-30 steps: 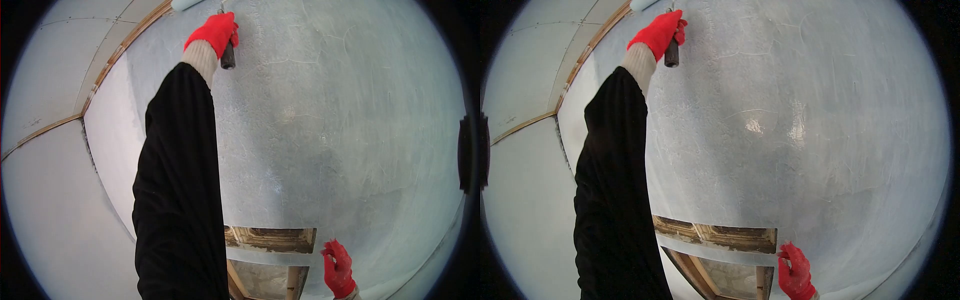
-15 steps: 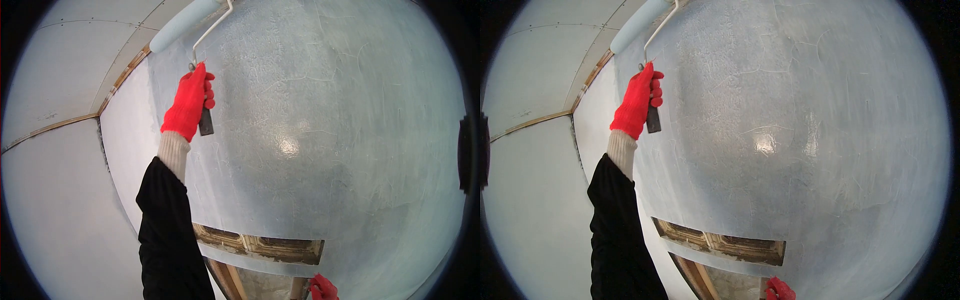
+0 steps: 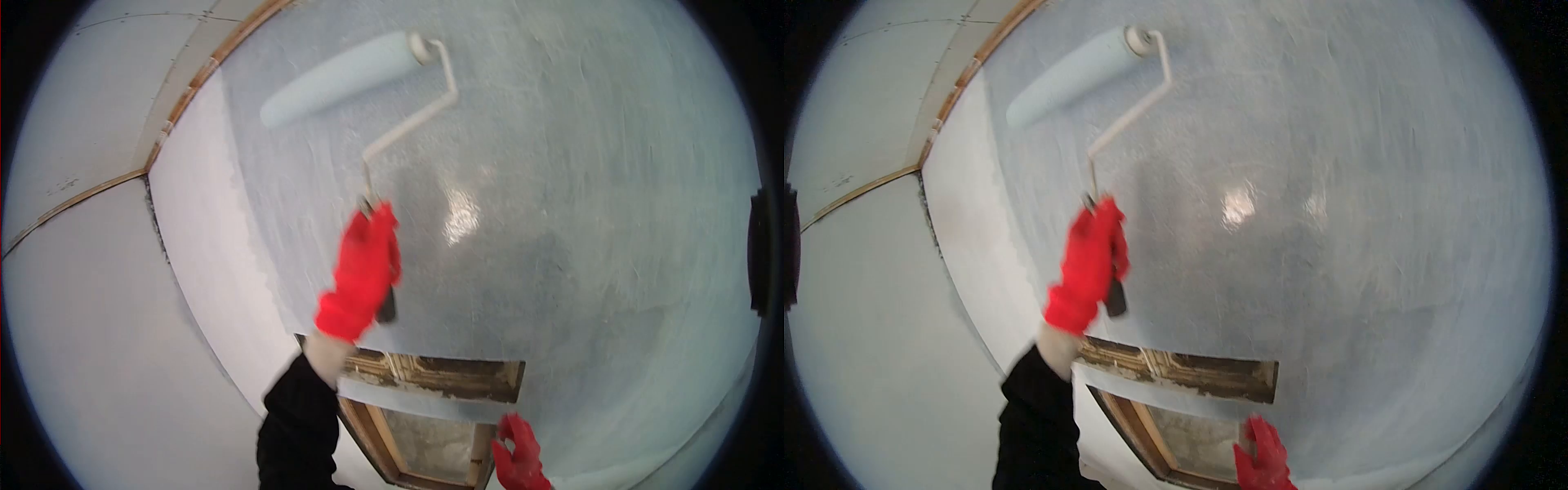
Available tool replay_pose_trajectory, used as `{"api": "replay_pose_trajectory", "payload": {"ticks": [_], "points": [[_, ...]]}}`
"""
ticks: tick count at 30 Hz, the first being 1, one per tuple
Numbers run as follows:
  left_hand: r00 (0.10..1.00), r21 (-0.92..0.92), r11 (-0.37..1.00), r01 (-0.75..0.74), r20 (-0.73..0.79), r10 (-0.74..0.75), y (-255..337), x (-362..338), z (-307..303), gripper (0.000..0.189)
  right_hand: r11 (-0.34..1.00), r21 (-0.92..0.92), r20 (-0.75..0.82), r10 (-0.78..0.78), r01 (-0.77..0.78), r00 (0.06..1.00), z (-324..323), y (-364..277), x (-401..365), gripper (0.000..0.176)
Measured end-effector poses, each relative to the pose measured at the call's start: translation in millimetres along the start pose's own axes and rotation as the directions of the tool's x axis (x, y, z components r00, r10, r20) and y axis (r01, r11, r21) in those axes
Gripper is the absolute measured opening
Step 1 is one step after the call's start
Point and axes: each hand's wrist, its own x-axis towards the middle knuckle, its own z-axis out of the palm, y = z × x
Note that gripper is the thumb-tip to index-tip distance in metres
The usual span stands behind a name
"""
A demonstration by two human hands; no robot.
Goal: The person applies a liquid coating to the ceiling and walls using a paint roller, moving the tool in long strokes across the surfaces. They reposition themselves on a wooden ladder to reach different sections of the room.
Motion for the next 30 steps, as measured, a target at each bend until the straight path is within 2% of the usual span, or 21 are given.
{"api": "replay_pose_trajectory", "payload": {"ticks": [2,3,4,5,6,8,9,11,12,13,14,15,16,19,21,22,23,24,26,28,30], "points": [[0.994,-0.053,0.993,0.105,0.027,-0.103,-45.6,-48.4,28.3,0.025,0.999,0.032,-0.012,-0.015,0.015,1.000,11.7,-19.3,24.1,0.071],[0.984,-0.120,0.977,0.177,0.037,-0.174,-66.1,-75.5,48.1,0.023,1.000,0.024,-0.013,0.003,-0.003,1.000,19.0,-24.4,31.1,0.071],[0.987,-0.151,0.977,0.152,0.078,-0.141,-88.7,-104.3,65.3,0.023,0.998,0.056,0.024,-0.012,0.011,1.000,25.3,-27.7,36.0,0.074],[0.860,-0.169,0.849,0.500,0.207,-0.466,-72.3,-128.0,76.5,0.019,0.995,0.092,0.064,-0.031,0.025,0.997,27.6,-28.9,35.7,0.076],[0.967,-0.193,0.952,0.236,0.140,-0.212,-112.6,-157.5,96.3,0.020,0.996,0.087,0.078,-0.019,0.012,0.997,26.0,-30.2,30.1,0.076],[0.795,-0.018,0.832,0.555,0.306,-0.523,-87.6,-181.9,103.4,0.019,0.931,0.214,0.164,0.264,-0.295,0.951,23.1,-31.1,17.2,0.076],[0.790,-0.028,0.823,0.567,0.301,-0.534,-100.3,-193.6,109.6,0.019,0.929,0.205,0.178,0.273,-0.307,0.945,19.6,-25.8,7.9,0.076],[0.927,-0.102,0.938,0.332,0.220,-0.304,-149.9,-231.6,131.6,0.020,0.872,0.060,0.221,0.462,-0.485,0.859,10.5,-4.8,-20.0,0.078],[0.980,0.067,0.988,0.136,0.140,-0.144,-175.7,-253.5,142.3,0.022,0.867,0.051,0.224,0.474,-0.496,0.852,11.9,10.5,-38.2,0.078],[0.978,0.061,0.987,0.146,0.141,-0.154,-188.2,-269.9,144.3,0.022,0.619,0.520,0.228,0.563,-0.588,0.794,15.7,29.2,-56.9,0.075],[0.981,0.167,0.984,0.058,0.175,-0.088,-197.4,-283.2,147.1,0.022,0.203,0.846,0.274,0.627,-0.492,0.729,16.3,40.7,-70.6,0.072],[0.975,0.269,0.963,-0.038,0.219,-0.023,-195.6,-285.3,149.5,0.022,0.206,0.845,0.270,0.632,-0.493,0.726,14.4,45.1,-79.5,0.072],[0.896,0.299,0.895,0.330,0.199,-0.397,-189.3,-292.8,154.4,0.022,0.264,0.817,0.254,0.634,-0.513,0.730,13.3,49.0,-88.0,0.068],[0.872,0.194,0.897,0.396,0.225,-0.434,-202.9,-315.6,156.3,0.026,0.423,0.702,0.210,0.646,-0.573,0.734,7.2,51.6,-110.3,0.059],[0.867,0.222,0.890,0.398,0.225,-0.444,-213.9,-324.9,157.5,0.026,0.466,0.656,0.190,0.659,-0.593,0.728,3.1,47.1,-113.5,0.057],[0.869,0.250,0.885,0.392,0.215,-0.445,-219.8,-327.9,158.4,0.026,0.698,0.360,0.162,0.607,-0.620,0.778,-1.1,44.7,-112.7,0.052],[0.866,0.248,0.885,0.395,0.223,-0.449,-224.6,-326.5,159.4,0.026,0.832,0.014,0.164,0.545,-0.554,0.822,-4.6,40.6,-111.7,0.048],[0.852,0.258,0.873,0.413,0.228,-0.471,-229.9,-323.2,160.0,0.027,0.868,-0.142,0.168,0.494,-0.475,0.853,-4.3,38.4,-109.6,0.048],[0.841,0.265,0.864,0.429,0.233,-0.489,-233.6,-321.0,159.1,0.028,0.879,-0.105,0.133,0.476,-0.466,0.869,0.1,35.7,-101.9,0.048],[0.799,0.214,0.856,0.470,0.308,-0.516,-235.1,-311.9,155.3,0.031,0.881,-0.038,0.091,0.473,-0.471,0.876,5.2,33.0,-94.5,0.048],[0.824,0.208,0.881,0.424,0.314,-0.471,-238.6,-311.6,152.0,0.032,0.881,0.020,0.041,0.472,-0.473,0.881,10.4,27.8,-89.2,0.047]]}}
